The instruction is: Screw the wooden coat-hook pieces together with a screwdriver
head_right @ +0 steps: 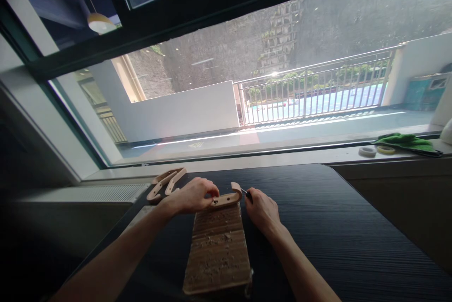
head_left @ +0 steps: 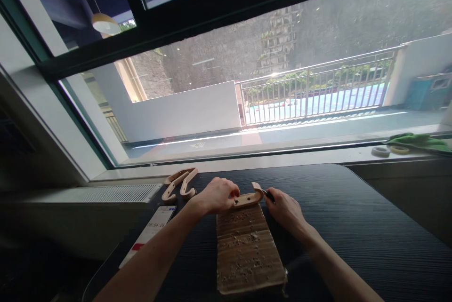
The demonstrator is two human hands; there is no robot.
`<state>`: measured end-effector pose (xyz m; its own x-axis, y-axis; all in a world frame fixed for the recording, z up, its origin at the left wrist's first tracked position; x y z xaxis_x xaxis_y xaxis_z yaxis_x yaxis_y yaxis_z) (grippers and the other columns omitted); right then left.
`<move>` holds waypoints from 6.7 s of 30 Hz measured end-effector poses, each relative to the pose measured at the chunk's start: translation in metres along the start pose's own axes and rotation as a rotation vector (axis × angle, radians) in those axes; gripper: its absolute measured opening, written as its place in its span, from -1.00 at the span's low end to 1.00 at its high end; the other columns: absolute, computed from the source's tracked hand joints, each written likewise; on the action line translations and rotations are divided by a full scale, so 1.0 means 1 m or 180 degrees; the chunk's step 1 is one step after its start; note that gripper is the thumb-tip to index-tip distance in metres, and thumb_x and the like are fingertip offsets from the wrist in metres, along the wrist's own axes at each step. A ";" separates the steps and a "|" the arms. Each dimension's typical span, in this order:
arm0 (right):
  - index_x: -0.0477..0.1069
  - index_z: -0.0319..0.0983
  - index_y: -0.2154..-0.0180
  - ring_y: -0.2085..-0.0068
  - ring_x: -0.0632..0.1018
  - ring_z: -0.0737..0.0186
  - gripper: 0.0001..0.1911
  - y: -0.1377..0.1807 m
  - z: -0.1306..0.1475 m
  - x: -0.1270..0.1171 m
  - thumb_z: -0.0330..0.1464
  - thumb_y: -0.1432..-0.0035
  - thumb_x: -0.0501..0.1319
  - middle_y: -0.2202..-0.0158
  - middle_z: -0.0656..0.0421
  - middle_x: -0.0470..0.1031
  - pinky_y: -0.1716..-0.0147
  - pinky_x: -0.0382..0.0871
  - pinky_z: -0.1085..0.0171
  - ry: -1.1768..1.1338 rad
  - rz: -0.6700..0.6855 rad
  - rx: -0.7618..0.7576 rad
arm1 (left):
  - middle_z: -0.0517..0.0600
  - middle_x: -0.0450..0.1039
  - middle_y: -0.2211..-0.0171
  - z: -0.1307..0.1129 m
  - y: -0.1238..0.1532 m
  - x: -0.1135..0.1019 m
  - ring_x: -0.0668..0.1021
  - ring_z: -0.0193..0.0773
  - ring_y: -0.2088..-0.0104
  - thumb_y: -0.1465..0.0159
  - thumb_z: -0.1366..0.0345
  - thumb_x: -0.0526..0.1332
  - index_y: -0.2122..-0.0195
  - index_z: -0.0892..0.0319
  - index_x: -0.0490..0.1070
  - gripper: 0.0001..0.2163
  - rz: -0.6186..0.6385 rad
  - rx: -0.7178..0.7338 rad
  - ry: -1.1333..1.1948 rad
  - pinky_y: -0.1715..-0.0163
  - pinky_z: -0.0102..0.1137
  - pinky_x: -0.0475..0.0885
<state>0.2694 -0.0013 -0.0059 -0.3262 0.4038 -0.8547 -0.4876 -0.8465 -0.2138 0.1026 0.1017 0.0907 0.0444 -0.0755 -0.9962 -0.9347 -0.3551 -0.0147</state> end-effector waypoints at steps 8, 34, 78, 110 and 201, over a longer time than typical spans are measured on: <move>0.36 -0.13 0.30 0.33 0.48 0.23 -0.75 0.000 -0.002 0.003 -0.22 -0.17 -0.04 0.32 0.20 0.49 0.48 0.05 0.33 -0.0002 -0.0034 -0.0044 | -0.10 0.52 0.36 0.003 0.000 0.004 0.49 -0.32 0.33 -0.07 0.38 0.09 0.32 0.07 0.51 -0.77 0.0034 0.0143 0.0115 0.29 -0.49 0.29; 0.34 -0.19 0.14 0.22 0.47 0.16 -0.67 -0.007 -0.005 -0.002 -0.26 -0.06 0.02 0.24 0.12 0.49 0.32 0.21 0.31 -0.0655 0.0097 0.0250 | -0.05 0.51 0.36 0.004 0.008 0.006 0.48 -0.24 0.33 -0.10 0.32 0.09 0.36 0.10 0.51 -0.80 -0.0225 -0.0242 -0.0060 0.26 -0.41 0.28; 0.43 -0.15 0.30 0.34 0.48 0.20 -0.70 -0.005 -0.004 0.003 -0.16 -0.10 0.00 0.38 0.16 0.51 0.44 0.17 0.34 -0.0638 0.0193 0.0085 | -0.08 0.46 0.42 0.017 0.022 0.023 0.43 -0.25 0.31 -0.11 0.26 0.13 0.45 0.13 0.47 -0.86 -0.0795 -0.0408 0.0290 0.12 -0.32 0.19; 0.25 -0.32 0.06 0.50 0.40 0.30 -0.60 -0.017 -0.009 -0.021 -0.30 -0.08 -0.03 0.49 0.19 0.38 0.51 0.28 0.31 -0.2237 0.0244 0.0304 | -0.06 0.47 0.37 0.013 0.016 0.021 0.45 -0.25 0.30 -0.14 0.27 0.10 0.40 0.13 0.47 -0.83 -0.0524 -0.0460 0.0159 0.10 -0.30 0.18; 0.37 -0.21 0.18 0.48 0.38 0.37 -0.76 -0.045 0.095 -0.075 -0.33 -0.08 0.10 0.48 0.22 0.40 0.50 0.21 0.37 -0.1053 0.0567 -0.1588 | -0.09 0.46 0.43 0.030 -0.011 0.030 0.44 -0.32 0.41 -0.05 0.36 0.12 0.45 0.15 0.46 -0.88 -0.0240 -0.0121 0.1005 0.40 -0.50 0.28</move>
<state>0.2392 0.0398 0.1128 -0.6401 0.2599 -0.7230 0.0085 -0.9386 -0.3449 0.1039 0.1310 0.0585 0.2255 -0.3307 -0.9164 -0.9111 -0.4048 -0.0781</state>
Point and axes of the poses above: each hand's wrist, its own y-axis away from the middle knuckle, its own x-axis out of the palm, z = x × y, the point moved 1 cm from there along -y, towards the middle knuckle
